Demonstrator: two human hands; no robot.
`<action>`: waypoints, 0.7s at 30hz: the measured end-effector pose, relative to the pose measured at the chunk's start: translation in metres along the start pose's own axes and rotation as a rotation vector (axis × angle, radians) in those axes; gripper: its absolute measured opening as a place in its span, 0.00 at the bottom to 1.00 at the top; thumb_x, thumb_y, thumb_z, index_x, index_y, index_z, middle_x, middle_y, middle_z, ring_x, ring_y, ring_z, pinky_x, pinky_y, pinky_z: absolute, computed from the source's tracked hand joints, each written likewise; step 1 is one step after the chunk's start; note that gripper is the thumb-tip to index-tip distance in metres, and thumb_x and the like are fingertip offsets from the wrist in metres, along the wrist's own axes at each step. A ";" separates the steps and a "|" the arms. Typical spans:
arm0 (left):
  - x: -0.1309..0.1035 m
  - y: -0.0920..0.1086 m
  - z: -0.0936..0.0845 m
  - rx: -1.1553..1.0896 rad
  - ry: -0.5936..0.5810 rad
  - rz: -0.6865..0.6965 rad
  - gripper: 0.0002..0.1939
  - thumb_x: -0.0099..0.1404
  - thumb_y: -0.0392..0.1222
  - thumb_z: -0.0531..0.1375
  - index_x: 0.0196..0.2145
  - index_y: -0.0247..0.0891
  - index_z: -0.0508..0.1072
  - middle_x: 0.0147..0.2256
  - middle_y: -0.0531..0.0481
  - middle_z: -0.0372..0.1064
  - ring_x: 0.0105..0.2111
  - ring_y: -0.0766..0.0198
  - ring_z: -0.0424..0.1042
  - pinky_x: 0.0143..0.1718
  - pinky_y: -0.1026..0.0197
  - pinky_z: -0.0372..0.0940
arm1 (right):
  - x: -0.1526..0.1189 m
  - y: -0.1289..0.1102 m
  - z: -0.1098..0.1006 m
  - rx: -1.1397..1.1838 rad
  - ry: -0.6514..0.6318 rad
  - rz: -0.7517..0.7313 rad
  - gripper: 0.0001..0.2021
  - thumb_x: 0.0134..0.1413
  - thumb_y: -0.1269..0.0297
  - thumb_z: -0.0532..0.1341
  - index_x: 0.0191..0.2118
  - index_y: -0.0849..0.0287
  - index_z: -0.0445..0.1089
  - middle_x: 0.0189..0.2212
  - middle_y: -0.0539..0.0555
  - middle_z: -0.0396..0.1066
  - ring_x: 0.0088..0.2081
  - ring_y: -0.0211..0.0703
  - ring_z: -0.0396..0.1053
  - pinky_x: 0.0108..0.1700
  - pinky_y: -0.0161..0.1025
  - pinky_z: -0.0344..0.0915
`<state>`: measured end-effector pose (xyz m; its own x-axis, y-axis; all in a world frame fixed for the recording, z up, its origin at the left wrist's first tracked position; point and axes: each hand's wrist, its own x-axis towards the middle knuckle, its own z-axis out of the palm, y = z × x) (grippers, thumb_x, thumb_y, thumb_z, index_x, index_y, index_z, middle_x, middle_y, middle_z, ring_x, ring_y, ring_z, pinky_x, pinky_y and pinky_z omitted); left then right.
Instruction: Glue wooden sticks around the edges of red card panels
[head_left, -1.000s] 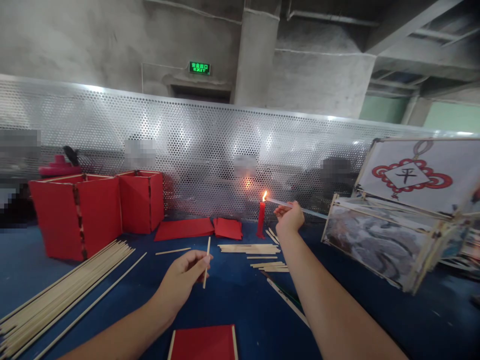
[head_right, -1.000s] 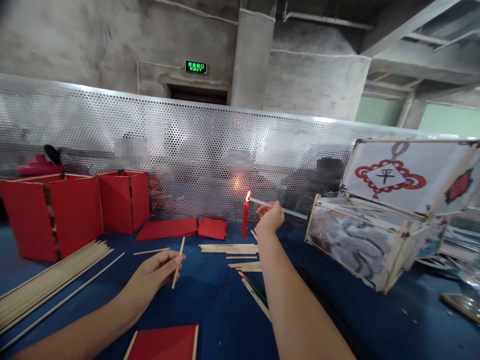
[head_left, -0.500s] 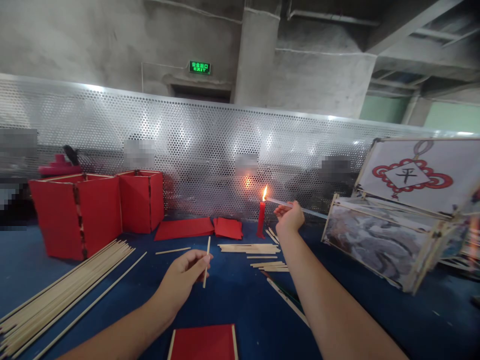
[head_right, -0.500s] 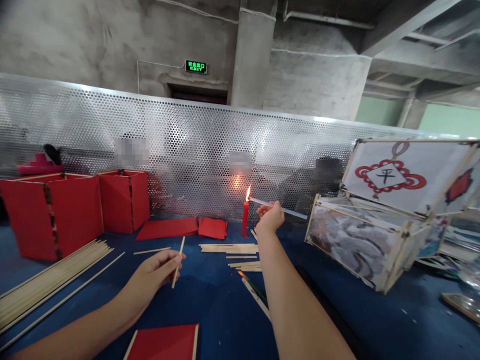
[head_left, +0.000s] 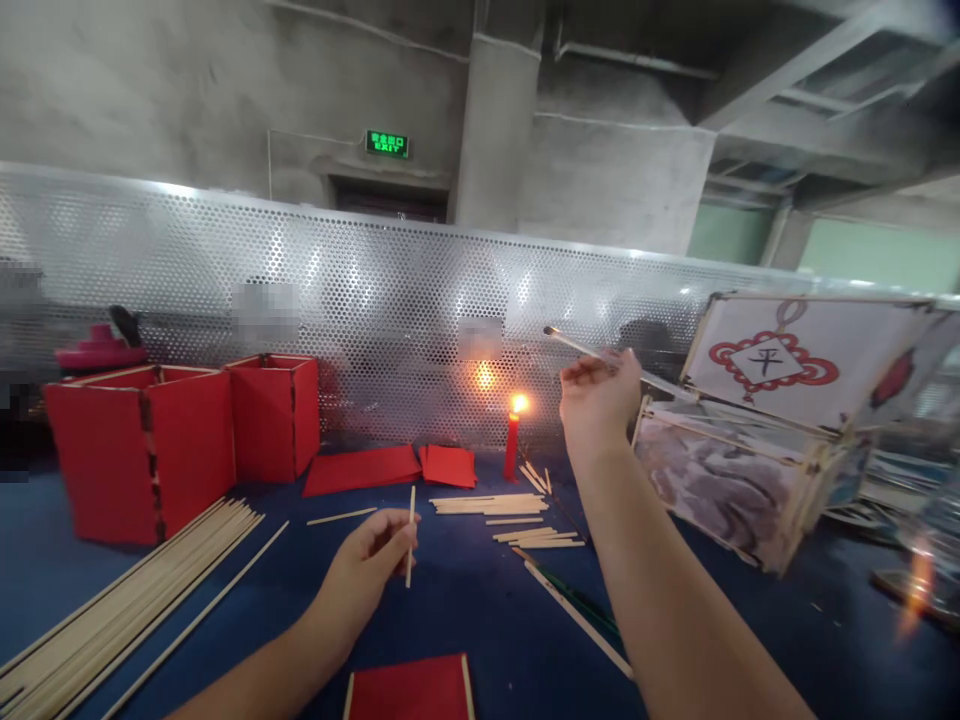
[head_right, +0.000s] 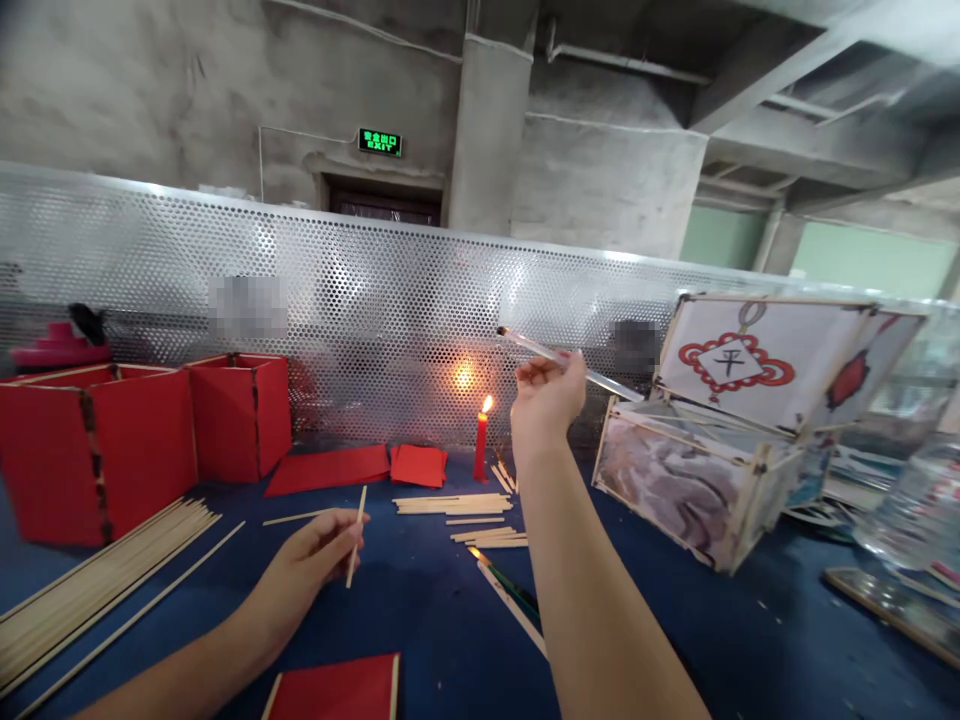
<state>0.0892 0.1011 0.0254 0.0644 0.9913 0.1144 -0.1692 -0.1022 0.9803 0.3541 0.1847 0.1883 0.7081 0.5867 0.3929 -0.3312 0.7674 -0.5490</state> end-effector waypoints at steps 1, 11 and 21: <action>0.000 0.000 0.000 -0.005 -0.003 0.005 0.23 0.45 0.57 0.70 0.34 0.38 0.77 0.24 0.56 0.68 0.25 0.64 0.68 0.29 0.61 0.64 | -0.010 -0.006 0.006 -0.009 -0.042 -0.032 0.17 0.70 0.51 0.48 0.38 0.56 0.66 0.22 0.44 0.64 0.22 0.34 0.65 0.28 0.34 0.69; 0.004 -0.002 0.001 -0.026 -0.046 0.065 0.22 0.46 0.59 0.68 0.30 0.39 0.76 0.23 0.56 0.67 0.23 0.62 0.66 0.28 0.59 0.62 | -0.051 0.004 -0.014 -0.376 -0.192 -0.133 0.06 0.53 0.63 0.65 0.33 0.59 0.72 0.21 0.48 0.71 0.22 0.35 0.66 0.25 0.34 0.64; 0.007 -0.013 -0.003 -0.012 -0.096 0.113 0.16 0.62 0.54 0.65 0.35 0.37 0.74 0.25 0.58 0.66 0.23 0.65 0.67 0.29 0.60 0.64 | -0.054 -0.030 -0.004 -0.487 -0.330 0.082 0.09 0.42 0.63 0.70 0.30 0.61 0.74 0.20 0.49 0.73 0.22 0.37 0.68 0.23 0.33 0.64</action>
<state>0.0890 0.1100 0.0129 0.1377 0.9611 0.2395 -0.1926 -0.2112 0.9583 0.3283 0.1286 0.1805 0.4353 0.7483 0.5005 0.0025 0.5549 -0.8319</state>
